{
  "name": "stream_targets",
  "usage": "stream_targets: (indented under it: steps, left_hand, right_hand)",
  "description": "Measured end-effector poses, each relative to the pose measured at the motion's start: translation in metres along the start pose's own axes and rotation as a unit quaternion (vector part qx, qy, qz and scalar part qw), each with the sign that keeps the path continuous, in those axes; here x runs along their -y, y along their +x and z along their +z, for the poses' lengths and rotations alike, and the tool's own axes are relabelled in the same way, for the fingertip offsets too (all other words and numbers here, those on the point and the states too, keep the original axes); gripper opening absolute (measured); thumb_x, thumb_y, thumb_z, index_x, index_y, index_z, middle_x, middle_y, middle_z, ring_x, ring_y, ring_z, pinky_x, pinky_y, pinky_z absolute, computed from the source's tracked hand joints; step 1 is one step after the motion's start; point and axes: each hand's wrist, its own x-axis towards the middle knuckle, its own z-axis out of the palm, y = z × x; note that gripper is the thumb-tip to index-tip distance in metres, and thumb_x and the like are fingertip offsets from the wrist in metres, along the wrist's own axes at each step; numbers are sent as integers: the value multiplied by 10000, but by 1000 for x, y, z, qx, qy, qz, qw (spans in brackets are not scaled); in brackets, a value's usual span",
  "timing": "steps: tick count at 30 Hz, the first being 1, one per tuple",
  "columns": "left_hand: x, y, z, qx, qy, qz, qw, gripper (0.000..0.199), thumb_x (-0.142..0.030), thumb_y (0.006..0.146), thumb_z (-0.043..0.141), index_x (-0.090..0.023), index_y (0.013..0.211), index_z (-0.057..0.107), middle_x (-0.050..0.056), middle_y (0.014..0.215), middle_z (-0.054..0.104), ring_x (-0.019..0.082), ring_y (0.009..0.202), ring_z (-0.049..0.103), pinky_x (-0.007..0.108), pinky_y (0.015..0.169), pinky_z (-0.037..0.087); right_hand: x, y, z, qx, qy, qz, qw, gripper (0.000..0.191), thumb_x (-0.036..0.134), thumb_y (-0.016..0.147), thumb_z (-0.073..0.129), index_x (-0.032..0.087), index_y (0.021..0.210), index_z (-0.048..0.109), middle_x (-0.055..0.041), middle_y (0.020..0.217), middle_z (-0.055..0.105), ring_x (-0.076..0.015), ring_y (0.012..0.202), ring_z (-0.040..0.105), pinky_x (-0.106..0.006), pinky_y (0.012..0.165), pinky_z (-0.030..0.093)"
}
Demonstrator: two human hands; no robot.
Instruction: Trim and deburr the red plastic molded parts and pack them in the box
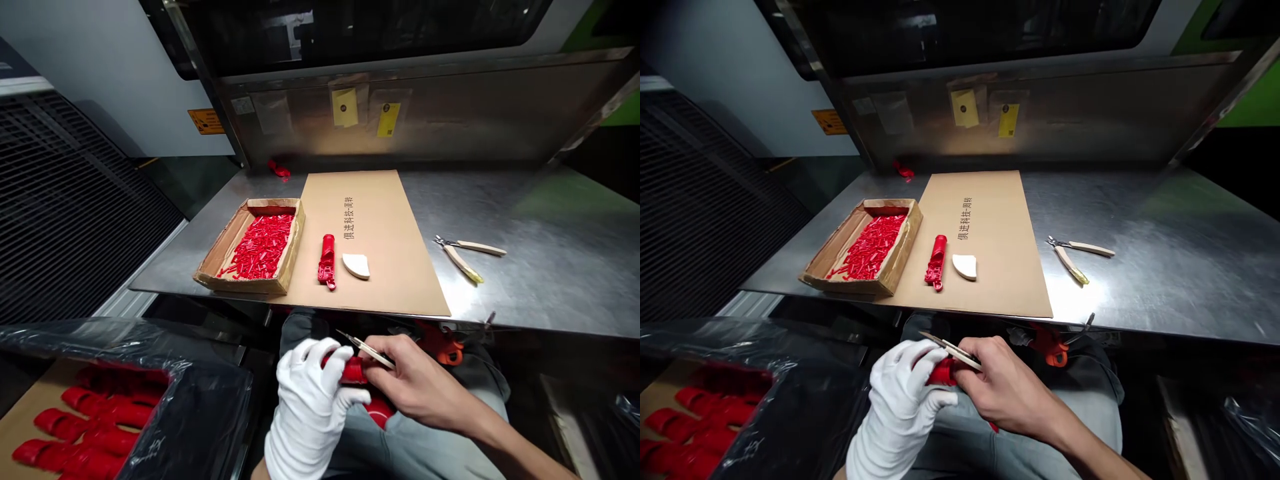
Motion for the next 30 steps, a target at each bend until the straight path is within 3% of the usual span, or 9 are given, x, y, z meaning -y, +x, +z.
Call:
stream_targets:
  steps: [3,6,8,12,17,20,23,27,30]
  left_hand:
    - [3,-1,-9,116,-121,-3,986,364,-448,971,427,-216,1226,545,102,1055,708,239,938,681,380,850,550]
    - [3,-4,-12,219,-266,-105,933,278,-403,978,437,-262,1186,556,42,1019,713,171,883,687,262,794,543]
    - [2,-6,-11,235,-311,-188,901,280,-423,959,467,-248,1152,572,46,1006,701,180,878,673,279,803,532]
    - [0,-4,-4,219,-362,-278,862,296,-438,905,556,-215,1097,587,64,1020,672,207,910,641,331,846,503]
    - [-4,1,0,196,-396,-297,847,259,-394,833,678,-213,1003,604,32,954,654,182,857,615,305,807,478]
    - [-5,-3,0,209,-421,-306,828,319,-425,779,737,-208,973,607,19,896,649,173,802,593,289,750,468]
    - [-3,-8,0,211,-470,-304,801,396,-490,770,729,-207,1022,613,27,901,652,180,798,591,293,733,471]
    - [1,-8,2,104,-465,-319,819,315,-417,791,733,-218,1010,624,23,949,654,160,812,601,276,754,477]
    - [6,-5,3,52,-444,-319,835,261,-339,783,755,-224,979,627,9,940,655,148,829,615,261,776,482]
  right_hand:
    - [-1,-8,-12,23,-27,-8,999,146,113,826,491,188,705,520,50,648,493,-95,636,421,-229,574,281]
    - [-7,-11,-22,34,-19,-13,999,125,145,846,492,196,766,574,35,721,553,-107,678,465,-226,606,318]
    - [-12,-11,-27,9,-2,-12,1000,147,224,909,467,198,823,583,20,790,575,-117,715,481,-227,636,349]
    - [-16,-10,-24,-58,10,15,998,307,378,980,442,190,752,523,34,692,466,-109,649,392,-236,591,313]
    - [-7,-9,-10,-11,28,31,999,220,332,931,548,186,768,564,53,655,438,-94,613,356,-233,542,275]
    - [-4,-7,-9,-4,50,26,998,165,260,937,496,188,820,587,42,712,497,-98,644,398,-223,571,321]
    - [-7,-9,-12,-4,55,20,998,182,297,974,451,208,920,600,20,832,579,-115,723,479,-229,635,383]
    - [-19,-21,-18,-87,-79,-27,993,198,384,998,475,253,1113,569,13,927,620,-128,785,558,-247,693,418]
    - [-29,-32,-17,-161,-201,-124,958,209,317,1016,467,280,1208,538,7,986,631,-117,795,592,-244,706,422]
